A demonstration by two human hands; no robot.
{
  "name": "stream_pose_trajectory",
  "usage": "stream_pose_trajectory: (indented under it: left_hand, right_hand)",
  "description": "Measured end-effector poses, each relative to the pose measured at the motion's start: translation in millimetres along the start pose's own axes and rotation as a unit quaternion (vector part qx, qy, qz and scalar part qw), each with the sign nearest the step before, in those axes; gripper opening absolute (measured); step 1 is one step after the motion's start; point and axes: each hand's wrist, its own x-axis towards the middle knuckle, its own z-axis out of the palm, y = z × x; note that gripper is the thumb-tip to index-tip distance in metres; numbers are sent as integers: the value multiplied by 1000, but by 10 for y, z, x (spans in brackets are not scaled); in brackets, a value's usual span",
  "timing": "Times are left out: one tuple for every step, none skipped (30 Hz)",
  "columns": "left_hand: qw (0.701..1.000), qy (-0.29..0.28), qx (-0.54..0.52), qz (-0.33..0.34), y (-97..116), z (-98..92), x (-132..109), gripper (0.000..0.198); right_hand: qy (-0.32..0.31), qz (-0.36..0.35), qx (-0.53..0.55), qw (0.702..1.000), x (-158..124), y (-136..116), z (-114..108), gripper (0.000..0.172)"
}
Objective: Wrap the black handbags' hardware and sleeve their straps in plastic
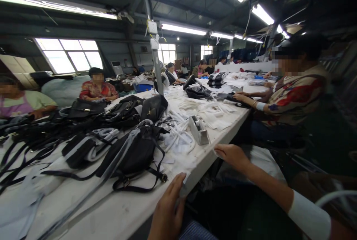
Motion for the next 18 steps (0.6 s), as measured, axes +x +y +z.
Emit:
stream_pose_trajectory:
  left_hand:
    - [999, -23, 15, 21, 78, 33, 80, 65]
    - [998, -45, 27, 41, 164, 45, 140, 71]
    - [995, -68, 35, 62, 253, 37, 178, 76]
    - [992, -91, 36, 83, 339, 10, 190, 79]
    - [988, -116, 28, 102, 419, -32, 178, 83]
    - [983, -140, 10, 117, 491, -86, 140, 84]
    - [979, -158, -17, 124, 552, -148, 80, 84]
    - [976, -174, -49, 121, 603, -212, 1, 82]
    - [974, -183, -83, 107, 643, -274, -95, 78]
    - [973, -186, -112, 80, 671, -329, -202, 73]
    - [973, -183, -133, 44, 686, -375, -318, 66]
    - [974, -176, -144, 5, 685, -416, -441, 56]
    - [975, -168, -144, -36, 667, -457, -570, 46]
    - [975, -157, -138, -76, 631, -505, -708, 37]
    - [975, -142, -128, -118, 579, -571, -857, 34]
    - [973, -120, -113, -159, 517, -661, -1024, 36]
    - [970, -89, -95, -203, 452, -779, -1212, 39]
    - [964, -42, -73, -254, 394, -925, -1420, 42]
  right_hand:
    - [-24, -36, 2, 999, -133, -181, -42, 22]
    - [-51, -76, 10, 996, -265, -359, -87, 22]
    - [-79, -116, 23, 990, -394, -531, -137, 23]
    - [-106, -161, 41, 980, -518, -694, -195, 23]
    - [-129, -203, 60, 969, -635, -846, -261, 23]
    - [-151, -240, 78, 956, -742, -986, -336, 22]
    - [-172, -271, 98, 942, -832, -1114, -417, 20]
    - [-197, -293, 118, 928, -905, -1228, -498, 19]
    - [-225, -307, 141, 914, -956, -1328, -571, 19]
    - [-251, -316, 172, 898, -983, -1413, -626, 21]
    - [-272, -323, 210, 882, -988, -1485, -652, 23]
    - [-293, -325, 252, 863, -969, -1542, -640, 24]
    - [-313, -318, 298, 844, -928, -1588, -585, 24]
    - [-329, -304, 343, 826, -868, -1625, -485, 23]
    - [-339, -281, 384, 812, -791, -1657, -344, 23]
    - [-336, -258, 411, 807, -701, -1689, -170, 24]
    - [-316, -237, 426, 814, -604, -1726, 26, 26]
    - [-276, -228, 425, 832, -503, -1769, 231, 26]
